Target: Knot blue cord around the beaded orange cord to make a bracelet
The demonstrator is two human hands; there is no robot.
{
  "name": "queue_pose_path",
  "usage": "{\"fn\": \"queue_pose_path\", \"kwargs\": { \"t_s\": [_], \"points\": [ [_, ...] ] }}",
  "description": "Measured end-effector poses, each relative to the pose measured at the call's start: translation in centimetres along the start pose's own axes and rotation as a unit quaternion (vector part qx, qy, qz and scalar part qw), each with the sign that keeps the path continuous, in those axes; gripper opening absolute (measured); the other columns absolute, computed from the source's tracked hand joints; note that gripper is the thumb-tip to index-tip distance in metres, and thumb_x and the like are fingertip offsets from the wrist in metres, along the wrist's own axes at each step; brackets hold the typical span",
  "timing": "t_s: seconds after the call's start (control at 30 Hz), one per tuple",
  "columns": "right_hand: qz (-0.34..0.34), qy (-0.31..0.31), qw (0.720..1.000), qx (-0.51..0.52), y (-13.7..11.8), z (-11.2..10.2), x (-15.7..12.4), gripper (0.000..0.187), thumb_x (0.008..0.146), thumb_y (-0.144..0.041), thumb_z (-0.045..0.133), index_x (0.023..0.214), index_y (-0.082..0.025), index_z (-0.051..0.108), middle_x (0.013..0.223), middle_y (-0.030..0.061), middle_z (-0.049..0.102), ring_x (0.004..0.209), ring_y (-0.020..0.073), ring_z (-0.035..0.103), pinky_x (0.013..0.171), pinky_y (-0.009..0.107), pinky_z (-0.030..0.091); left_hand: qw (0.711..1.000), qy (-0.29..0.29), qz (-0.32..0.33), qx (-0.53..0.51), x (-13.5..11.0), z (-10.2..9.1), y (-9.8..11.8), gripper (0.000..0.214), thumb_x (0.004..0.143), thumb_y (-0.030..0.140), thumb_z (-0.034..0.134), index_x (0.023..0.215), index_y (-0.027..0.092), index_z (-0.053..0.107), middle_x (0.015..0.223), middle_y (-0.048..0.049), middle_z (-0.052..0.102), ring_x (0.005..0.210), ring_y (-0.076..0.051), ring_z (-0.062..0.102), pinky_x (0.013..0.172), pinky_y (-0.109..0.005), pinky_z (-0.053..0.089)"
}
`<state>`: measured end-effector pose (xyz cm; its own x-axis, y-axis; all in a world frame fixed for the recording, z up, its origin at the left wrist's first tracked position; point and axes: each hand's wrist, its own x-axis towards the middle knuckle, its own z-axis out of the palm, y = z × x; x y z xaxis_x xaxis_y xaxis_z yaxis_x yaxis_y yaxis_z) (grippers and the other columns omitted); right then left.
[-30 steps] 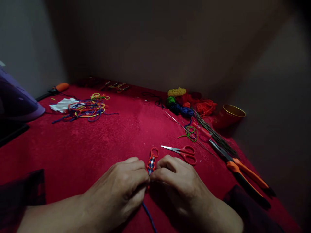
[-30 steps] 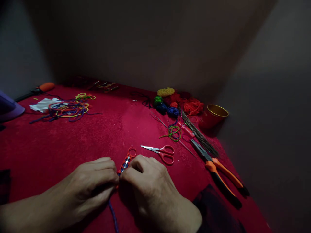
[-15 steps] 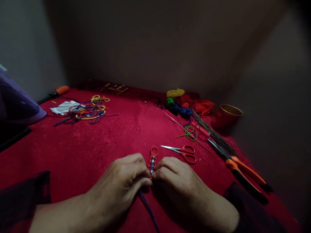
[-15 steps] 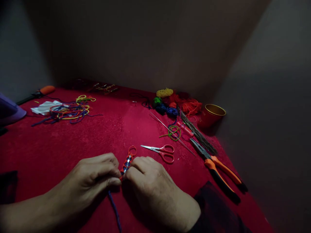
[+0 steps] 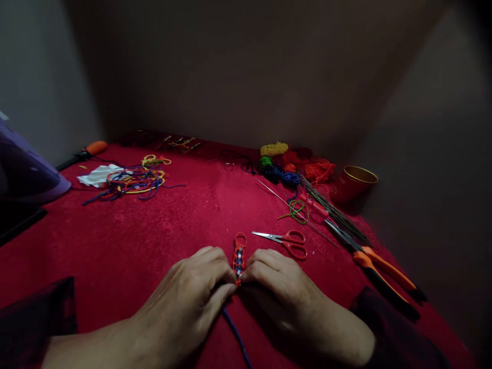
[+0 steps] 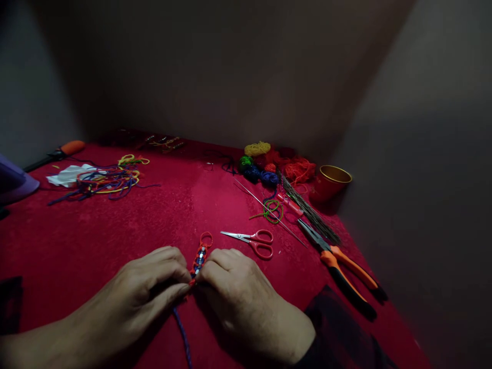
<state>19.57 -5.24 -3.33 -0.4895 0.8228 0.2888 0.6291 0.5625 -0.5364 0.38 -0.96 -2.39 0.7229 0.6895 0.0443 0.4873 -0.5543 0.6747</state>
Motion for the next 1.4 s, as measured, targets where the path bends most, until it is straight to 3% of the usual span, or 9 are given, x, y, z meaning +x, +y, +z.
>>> {"fn": "queue_pose_path", "kwargs": {
  "t_s": [0.23, 0.43, 1.07, 1.4],
  "points": [
    [0.006, 0.01, 1.0, 0.012, 0.2, 0.3, -0.1, 0.012, 0.093, -0.012, 0.045, 0.084, -0.017, 0.053, 0.08, 0.0033, 0.055, 0.07, 0.0154, 0.046, 0.063, 0.028, 0.038, 0.997, -0.007, 0.012, 0.073, 0.0, -0.1, 0.1, 0.02, 0.087, 0.009, 0.046, 0.077, 0.016, 0.061, 0.078, -0.0047, 0.058, 0.072, -0.018, 0.052, 0.064, -0.029, 0.042],
    [0.019, 0.022, 0.999, 0.023, 0.3, 0.6, -0.2, 0.01, 0.093, -0.013, 0.047, 0.087, -0.018, 0.053, 0.082, 0.0032, 0.057, 0.071, 0.0156, 0.047, 0.066, 0.028, 0.04, 0.998, 0.012, 0.016, 0.065, -0.1, -0.1, -0.2, 0.017, 0.088, 0.013, 0.049, 0.078, 0.018, 0.062, 0.078, -0.0028, 0.059, 0.074, -0.017, 0.053, 0.064, -0.026, 0.042],
    [0.036, 0.049, 0.997, 0.046, 0.2, 1.0, -0.4, 0.008, 0.092, -0.011, 0.049, 0.089, -0.018, 0.052, 0.084, 0.003, 0.058, 0.074, 0.016, 0.048, 0.069, 0.029, 0.04, 0.995, -0.011, 0.012, 0.101, 0.2, -0.1, 0.2, 0.019, 0.088, 0.012, 0.042, 0.079, 0.016, 0.058, 0.08, -0.0046, 0.056, 0.073, -0.019, 0.05, 0.064, -0.031, 0.04],
    [0.009, 0.021, 1.0, 0.016, 0.1, 0.3, -0.1, 0.019, 0.09, -0.004, 0.043, 0.093, -0.014, 0.059, 0.089, 0.008, 0.054, 0.076, 0.0177, 0.049, 0.066, 0.029, 0.043, 0.997, 0.003, -0.007, 0.074, 0.2, -0.1, 0.1, 0.019, 0.087, 0.013, 0.043, 0.071, 0.018, 0.052, 0.076, -0.0017, 0.054, 0.069, -0.017, 0.047, 0.062, -0.028, 0.037]
  ]
}}
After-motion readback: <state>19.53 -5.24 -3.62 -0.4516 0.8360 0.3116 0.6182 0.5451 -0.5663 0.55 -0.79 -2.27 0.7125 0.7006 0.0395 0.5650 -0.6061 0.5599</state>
